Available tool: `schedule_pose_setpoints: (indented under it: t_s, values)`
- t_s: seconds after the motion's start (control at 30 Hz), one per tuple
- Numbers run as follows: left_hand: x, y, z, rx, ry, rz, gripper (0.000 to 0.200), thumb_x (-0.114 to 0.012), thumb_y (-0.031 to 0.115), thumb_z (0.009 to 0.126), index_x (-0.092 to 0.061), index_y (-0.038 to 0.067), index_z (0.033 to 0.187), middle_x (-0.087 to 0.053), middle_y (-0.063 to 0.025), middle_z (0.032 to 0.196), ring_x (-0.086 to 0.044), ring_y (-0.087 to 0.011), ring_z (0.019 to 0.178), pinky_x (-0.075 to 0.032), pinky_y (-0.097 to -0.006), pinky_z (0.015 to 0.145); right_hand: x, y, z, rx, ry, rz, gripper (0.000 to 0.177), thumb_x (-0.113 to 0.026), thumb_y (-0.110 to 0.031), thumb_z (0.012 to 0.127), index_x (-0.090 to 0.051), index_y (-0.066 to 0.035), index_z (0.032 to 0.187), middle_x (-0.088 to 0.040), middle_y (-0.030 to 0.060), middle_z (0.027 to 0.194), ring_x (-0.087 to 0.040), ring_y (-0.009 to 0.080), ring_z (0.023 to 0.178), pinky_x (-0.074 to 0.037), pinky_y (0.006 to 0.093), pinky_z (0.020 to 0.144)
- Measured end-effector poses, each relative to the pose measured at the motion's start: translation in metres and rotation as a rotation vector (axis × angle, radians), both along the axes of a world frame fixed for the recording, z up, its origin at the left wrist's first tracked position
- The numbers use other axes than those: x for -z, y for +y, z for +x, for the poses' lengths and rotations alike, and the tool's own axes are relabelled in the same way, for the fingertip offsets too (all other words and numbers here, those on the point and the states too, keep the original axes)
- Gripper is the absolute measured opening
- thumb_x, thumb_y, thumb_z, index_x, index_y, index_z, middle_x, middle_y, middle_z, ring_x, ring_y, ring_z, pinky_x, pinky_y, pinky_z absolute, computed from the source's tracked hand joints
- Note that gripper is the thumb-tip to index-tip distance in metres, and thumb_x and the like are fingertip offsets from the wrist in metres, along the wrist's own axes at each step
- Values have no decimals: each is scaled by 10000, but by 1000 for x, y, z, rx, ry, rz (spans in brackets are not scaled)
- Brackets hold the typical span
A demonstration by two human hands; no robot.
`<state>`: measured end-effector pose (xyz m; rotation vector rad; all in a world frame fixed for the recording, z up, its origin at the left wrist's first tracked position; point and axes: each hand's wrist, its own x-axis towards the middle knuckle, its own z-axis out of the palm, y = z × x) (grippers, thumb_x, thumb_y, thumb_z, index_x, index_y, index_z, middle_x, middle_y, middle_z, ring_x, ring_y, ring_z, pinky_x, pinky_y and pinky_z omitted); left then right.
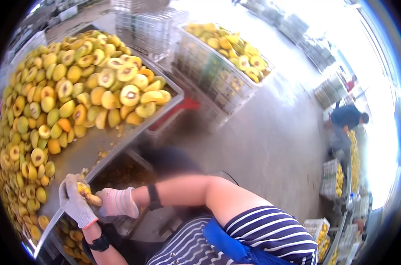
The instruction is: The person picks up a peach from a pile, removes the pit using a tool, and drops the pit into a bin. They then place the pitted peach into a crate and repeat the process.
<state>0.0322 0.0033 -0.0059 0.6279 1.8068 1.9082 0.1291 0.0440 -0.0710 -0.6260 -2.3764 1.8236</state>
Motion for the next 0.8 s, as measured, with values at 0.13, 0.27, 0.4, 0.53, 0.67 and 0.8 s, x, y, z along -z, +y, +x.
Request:
schedule_pose_setpoints:
  t_s: [0.13,0.27,0.4,0.53,0.67,0.8]
  values:
    - [14,-16,-21,-79,134,-36,223,-684,199,925,-642,-20,928,-648,-85,780,-589,-129,639,-477,-243,569,-27,-15,-1,-28,-4,167,169,-623,-183,835,-647,-82,969,-665,103,837,-662,297,777,-519,380,680]
    - [1,-32,-22,-84,-91,159,190,-693,150,901,-662,-34,934,-650,-87,783,-583,-126,644,-477,-238,577,2,-14,-11,-258,344,-85,182,-657,-183,868,-599,-70,998,-649,19,812,-640,121,759,-503,304,683]
    - [-3,-49,-36,57,58,-34,177,-679,112,876,-682,-59,921,-660,-78,773,-575,-114,665,-478,-259,600,39,-19,-36,-325,607,823,233,-616,-161,797,-630,-56,1005,-663,128,926,-662,322,788,-536,391,656]
    - [136,-62,-42,-641,612,276,184,-700,191,875,-712,12,921,-711,-65,821,-619,-153,705,-514,-314,692,-46,-9,5,-397,355,27,206,-593,-93,880,-632,-43,1077,-658,68,940,-656,192,811,-538,315,676]
    - [-23,-60,-48,409,533,-143,215,-786,226,792,-711,36,858,-664,-120,748,-627,-198,651,-522,-318,653,-72,-15,0,-304,20,-643,368,-672,-67,845,-617,-10,1204,-658,62,1103,-625,140,973,-502,290,866]
    - [-29,-65,-48,575,379,-85,184,-806,172,778,-723,20,838,-690,-71,775,-638,-146,683,-519,-284,657,-84,-14,6,-328,8,-553,528,-777,-217,785,-588,-42,1245,-649,46,1177,-618,153,1030,-500,325,904]
